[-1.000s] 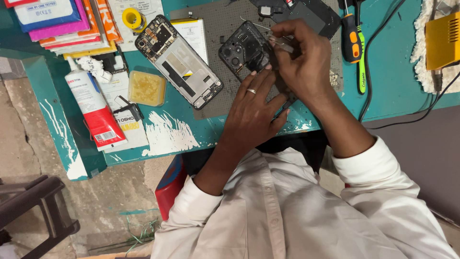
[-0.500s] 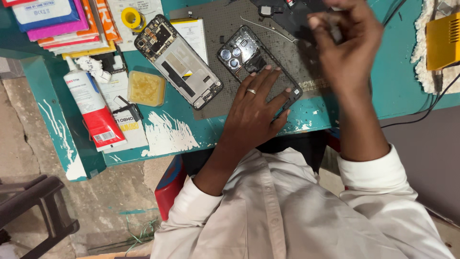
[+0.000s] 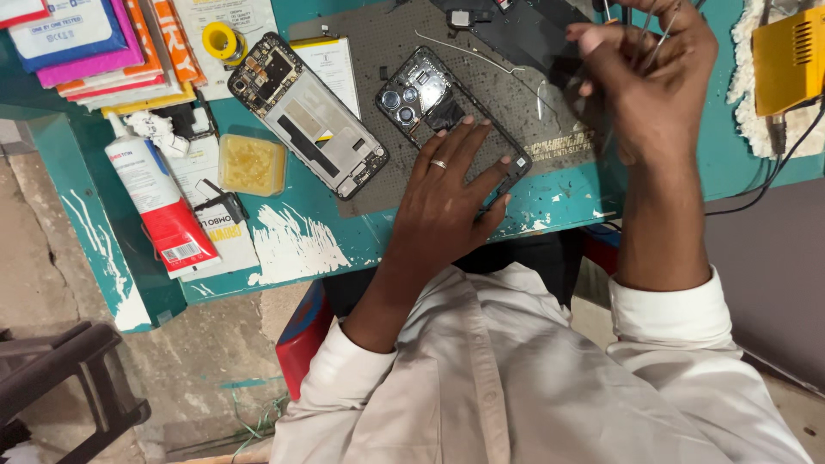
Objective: The person uses tweezers to remove small components from a disassembled smartphone frame on a workbench. They then apply adhesive from a bottle to the frame and continue manipulating small parts with the tweezers.
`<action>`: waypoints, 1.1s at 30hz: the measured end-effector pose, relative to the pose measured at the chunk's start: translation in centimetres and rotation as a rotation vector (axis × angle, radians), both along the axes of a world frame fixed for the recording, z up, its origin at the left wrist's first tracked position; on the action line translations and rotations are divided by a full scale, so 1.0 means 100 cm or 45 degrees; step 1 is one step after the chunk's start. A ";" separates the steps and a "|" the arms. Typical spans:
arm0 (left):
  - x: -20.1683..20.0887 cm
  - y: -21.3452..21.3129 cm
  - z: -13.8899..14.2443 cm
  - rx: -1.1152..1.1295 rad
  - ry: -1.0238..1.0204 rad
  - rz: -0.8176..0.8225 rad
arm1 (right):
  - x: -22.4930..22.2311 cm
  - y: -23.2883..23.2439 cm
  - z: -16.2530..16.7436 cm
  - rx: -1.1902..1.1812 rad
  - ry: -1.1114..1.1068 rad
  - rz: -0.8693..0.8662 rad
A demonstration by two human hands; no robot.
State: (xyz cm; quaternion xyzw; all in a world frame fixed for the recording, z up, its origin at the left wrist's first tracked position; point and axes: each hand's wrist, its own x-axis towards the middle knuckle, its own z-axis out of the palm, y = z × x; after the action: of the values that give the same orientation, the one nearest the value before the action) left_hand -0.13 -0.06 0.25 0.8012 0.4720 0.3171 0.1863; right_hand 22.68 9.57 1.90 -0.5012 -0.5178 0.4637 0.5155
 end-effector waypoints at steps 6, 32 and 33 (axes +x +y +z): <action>-0.002 -0.001 0.003 -0.009 0.004 -0.001 | 0.008 -0.007 0.003 0.229 -0.438 0.068; -0.006 0.000 -0.001 -0.079 0.023 -0.040 | 0.019 -0.022 0.021 -0.291 0.416 0.303; -0.006 0.000 0.000 -0.084 0.024 -0.034 | 0.012 -0.025 0.017 -0.239 0.241 0.224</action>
State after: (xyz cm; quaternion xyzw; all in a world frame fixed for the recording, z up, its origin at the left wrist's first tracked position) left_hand -0.75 -0.01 0.20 0.8039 0.4730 0.2915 0.2123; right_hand 23.86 7.05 3.64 -0.4540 -0.4630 0.5986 0.4703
